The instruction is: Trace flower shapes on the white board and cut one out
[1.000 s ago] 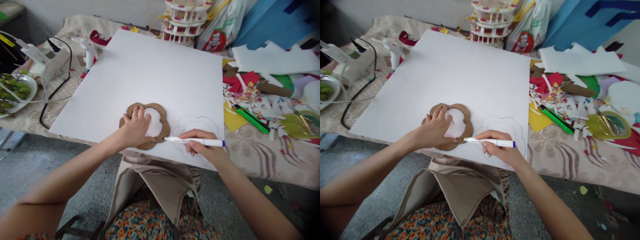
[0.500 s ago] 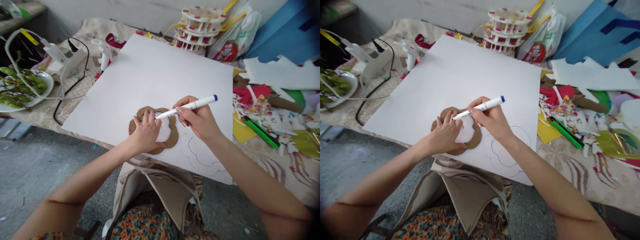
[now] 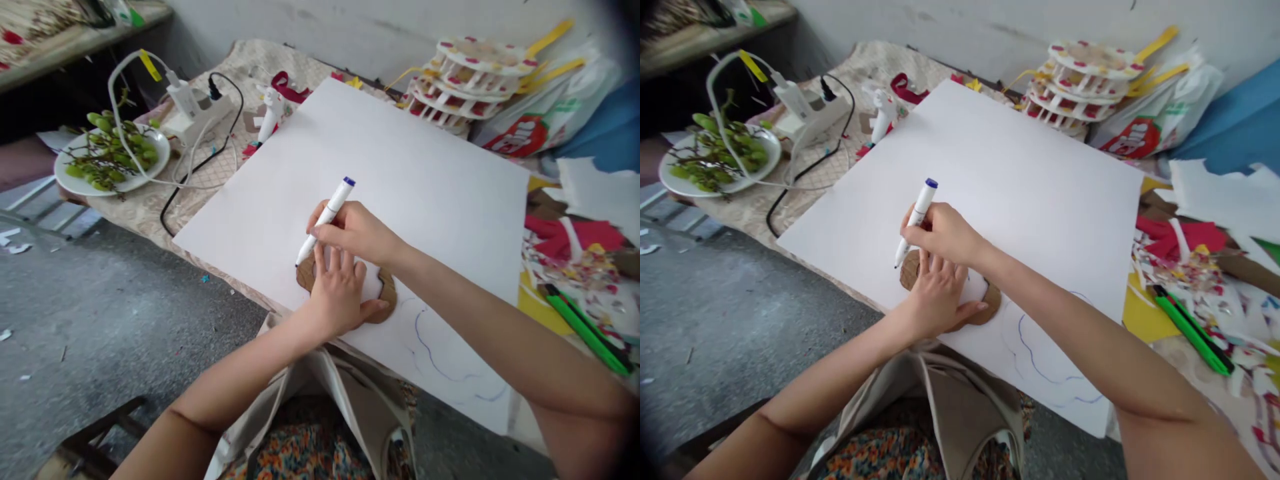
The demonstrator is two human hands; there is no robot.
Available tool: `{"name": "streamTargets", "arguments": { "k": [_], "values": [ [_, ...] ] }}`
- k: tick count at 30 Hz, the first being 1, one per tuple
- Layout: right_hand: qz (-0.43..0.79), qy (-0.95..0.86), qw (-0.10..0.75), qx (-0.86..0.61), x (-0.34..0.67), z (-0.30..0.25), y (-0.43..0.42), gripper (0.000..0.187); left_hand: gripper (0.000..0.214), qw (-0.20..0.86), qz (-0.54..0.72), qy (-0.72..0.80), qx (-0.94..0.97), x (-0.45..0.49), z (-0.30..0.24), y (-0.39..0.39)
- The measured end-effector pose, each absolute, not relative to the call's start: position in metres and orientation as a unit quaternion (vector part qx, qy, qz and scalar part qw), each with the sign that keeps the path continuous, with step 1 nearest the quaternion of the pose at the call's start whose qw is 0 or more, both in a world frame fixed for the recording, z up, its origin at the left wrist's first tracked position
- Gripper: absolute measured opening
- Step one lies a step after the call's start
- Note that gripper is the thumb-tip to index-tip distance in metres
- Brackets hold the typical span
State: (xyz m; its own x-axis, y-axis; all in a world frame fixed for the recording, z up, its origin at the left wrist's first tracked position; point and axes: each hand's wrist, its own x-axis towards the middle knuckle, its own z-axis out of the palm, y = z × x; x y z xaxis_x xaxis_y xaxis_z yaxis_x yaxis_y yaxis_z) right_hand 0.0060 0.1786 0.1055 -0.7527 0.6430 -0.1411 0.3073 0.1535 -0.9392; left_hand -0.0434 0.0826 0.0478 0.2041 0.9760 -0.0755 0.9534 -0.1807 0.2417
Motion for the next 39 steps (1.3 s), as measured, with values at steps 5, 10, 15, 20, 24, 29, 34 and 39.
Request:
{"name": "streamTargets", "arguments": {
  "k": [5, 10, 15, 20, 24, 29, 34, 39],
  "values": [
    [0.502, -0.819, 0.029, -0.276, -0.008, 0.105, 0.176, 0.004, 0.067, 0.094, 0.072, 0.638, 0.761, -0.037, 0.028, 0.078],
    [0.439, -0.854, -0.043, -0.277, -0.016, 0.109, 0.169, 0.008, 0.071, 0.076, 0.049, 0.643, 0.760, -0.036, 0.024, 0.076],
    [0.403, -0.871, -0.059, -0.273, -0.020, 0.107, 0.162, 0.009, 0.061, 0.084, 0.067, 0.658, 0.745, -0.035, 0.027, 0.073],
    [0.377, -0.883, -0.065, -0.270, -0.023, 0.104, 0.159, 0.010, 0.059, 0.089, 0.063, 0.676, 0.728, -0.034, 0.028, 0.072],
    [0.359, -0.891, -0.071, -0.269, -0.027, 0.104, 0.159, 0.010, 0.063, 0.102, 0.070, 0.674, 0.728, -0.035, 0.029, 0.073],
    [0.343, -0.896, -0.085, -0.270, -0.029, 0.102, 0.162, 0.009, 0.064, 0.121, 0.117, 0.666, 0.727, -0.036, 0.029, 0.074],
    [0.339, -0.902, -0.092, -0.250, -0.030, 0.100, 0.164, 0.009, 0.070, 0.108, 0.091, 0.663, 0.736, -0.036, 0.028, 0.074],
    [0.345, -0.910, -0.113, -0.198, -0.037, 0.102, 0.168, 0.009, 0.081, 0.076, 0.054, 0.653, 0.751, -0.036, 0.027, 0.075]
  ]
}}
